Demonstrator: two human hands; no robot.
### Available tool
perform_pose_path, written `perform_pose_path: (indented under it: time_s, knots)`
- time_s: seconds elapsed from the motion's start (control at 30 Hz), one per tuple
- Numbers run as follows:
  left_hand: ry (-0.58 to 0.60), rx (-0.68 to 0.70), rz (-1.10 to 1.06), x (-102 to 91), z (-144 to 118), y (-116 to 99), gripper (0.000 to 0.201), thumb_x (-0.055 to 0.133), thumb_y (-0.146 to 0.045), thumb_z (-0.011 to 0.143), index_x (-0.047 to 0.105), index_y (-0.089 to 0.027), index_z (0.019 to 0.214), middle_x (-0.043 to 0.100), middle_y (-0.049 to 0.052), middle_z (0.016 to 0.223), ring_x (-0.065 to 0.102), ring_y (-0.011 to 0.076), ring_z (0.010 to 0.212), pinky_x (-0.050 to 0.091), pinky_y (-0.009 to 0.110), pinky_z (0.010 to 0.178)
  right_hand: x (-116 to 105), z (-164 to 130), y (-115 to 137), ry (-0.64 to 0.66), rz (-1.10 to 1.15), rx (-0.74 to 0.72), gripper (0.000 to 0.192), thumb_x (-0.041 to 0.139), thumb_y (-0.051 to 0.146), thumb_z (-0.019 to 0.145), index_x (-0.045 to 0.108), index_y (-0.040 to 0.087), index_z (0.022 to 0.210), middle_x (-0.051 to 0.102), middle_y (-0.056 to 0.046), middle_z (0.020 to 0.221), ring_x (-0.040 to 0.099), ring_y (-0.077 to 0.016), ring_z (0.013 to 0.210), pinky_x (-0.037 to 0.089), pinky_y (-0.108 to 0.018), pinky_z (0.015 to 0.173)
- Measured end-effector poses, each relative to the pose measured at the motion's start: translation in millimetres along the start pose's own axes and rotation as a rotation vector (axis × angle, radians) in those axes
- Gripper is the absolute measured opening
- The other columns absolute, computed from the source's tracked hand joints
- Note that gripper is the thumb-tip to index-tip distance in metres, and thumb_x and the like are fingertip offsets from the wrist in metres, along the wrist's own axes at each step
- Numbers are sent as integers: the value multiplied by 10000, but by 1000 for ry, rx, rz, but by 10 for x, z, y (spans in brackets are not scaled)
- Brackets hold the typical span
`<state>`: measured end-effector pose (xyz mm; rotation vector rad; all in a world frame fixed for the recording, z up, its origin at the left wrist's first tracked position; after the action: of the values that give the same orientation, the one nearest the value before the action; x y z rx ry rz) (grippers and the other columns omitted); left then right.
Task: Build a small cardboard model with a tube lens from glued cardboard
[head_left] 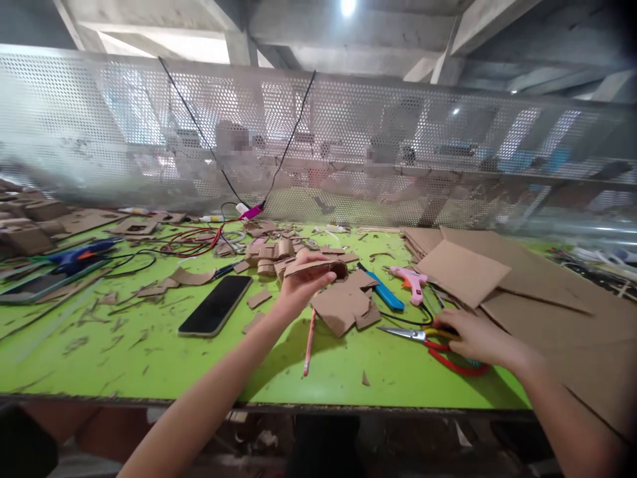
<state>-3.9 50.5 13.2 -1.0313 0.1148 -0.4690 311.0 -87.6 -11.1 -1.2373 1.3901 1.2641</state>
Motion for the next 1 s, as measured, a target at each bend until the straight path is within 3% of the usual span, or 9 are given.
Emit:
perform_pose_path:
  time_s: [0.13,0.3,0.43,0.53,0.63,0.73,0.87,0.93,1.0]
  knots:
    - [-4,-63,-109,-49,43,40,376,794,-322,642,578,-161,905,735,68,849,713,207,808,591,304,693,37,58,93,147,95,5,362,561,145,590,621,196,944,646,-67,953,599,-218,837,439,-273,691]
    - [-76,-326,-224,-131,95,180,433,829,-316,595,597,-128,908,729,79,849,716,206,783,597,287,697,86,61,6,159,128,71,364,576,166,560,605,199,922,655,-38,883,601,-208,776,433,-263,638]
    - [-134,-458,-260,-182,114,247,400,825,-265,615,630,-117,931,723,82,889,712,169,765,593,238,691,-30,-27,24,7,114,62,374,603,223,621,628,227,995,670,-57,1015,623,-242,898,470,-291,742]
    - [-171,-491,-243,-221,128,271,356,811,-226,637,638,-119,929,714,87,926,708,146,745,593,231,687,-252,-144,57,-143,65,55,332,602,320,714,639,236,1033,667,-87,1072,624,-267,962,482,-322,799]
    - [-137,-459,-166,-236,137,287,342,795,-265,659,641,-117,925,709,102,950,708,154,756,594,247,692,-544,-234,130,-236,-26,56,337,610,424,750,657,222,1015,685,-110,1027,643,-283,905,499,-354,763]
    - [-44,-255,76,-230,130,232,370,771,-331,686,635,-120,958,719,106,876,710,201,799,596,313,722,-853,-238,317,-334,-147,64,401,594,529,761,660,253,1044,685,-92,1066,653,-290,854,506,-374,684]
    - [-69,417,562,-220,10,-72,246,655,-293,807,647,-158,1012,709,123,1010,674,233,969,550,392,873,-1072,-120,688,-530,-281,9,480,566,564,769,637,240,1116,635,-112,1194,606,-351,1008,497,-430,726]
    - [-62,718,673,-200,-90,-218,217,566,-239,869,637,-175,1064,665,142,1149,640,227,1060,529,388,912,-1054,-82,794,-666,-84,14,549,589,614,723,645,215,1096,654,-132,1122,600,-343,998,501,-431,740]
    - [-37,924,678,-194,-164,-333,251,528,-197,889,605,-181,1128,616,156,1237,619,224,1103,536,380,898,-878,-46,869,-532,318,-43,608,547,672,729,639,211,1115,679,-117,990,632,-272,860,518,-383,688]
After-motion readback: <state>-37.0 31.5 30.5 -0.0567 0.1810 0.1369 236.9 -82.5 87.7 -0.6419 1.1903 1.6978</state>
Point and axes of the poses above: each hand's wrist, its own z-axis towards the middle knuckle, its own x-axis out of the palm, y = z × x, the point moved 4 cm from there along z, towards the middle knuckle
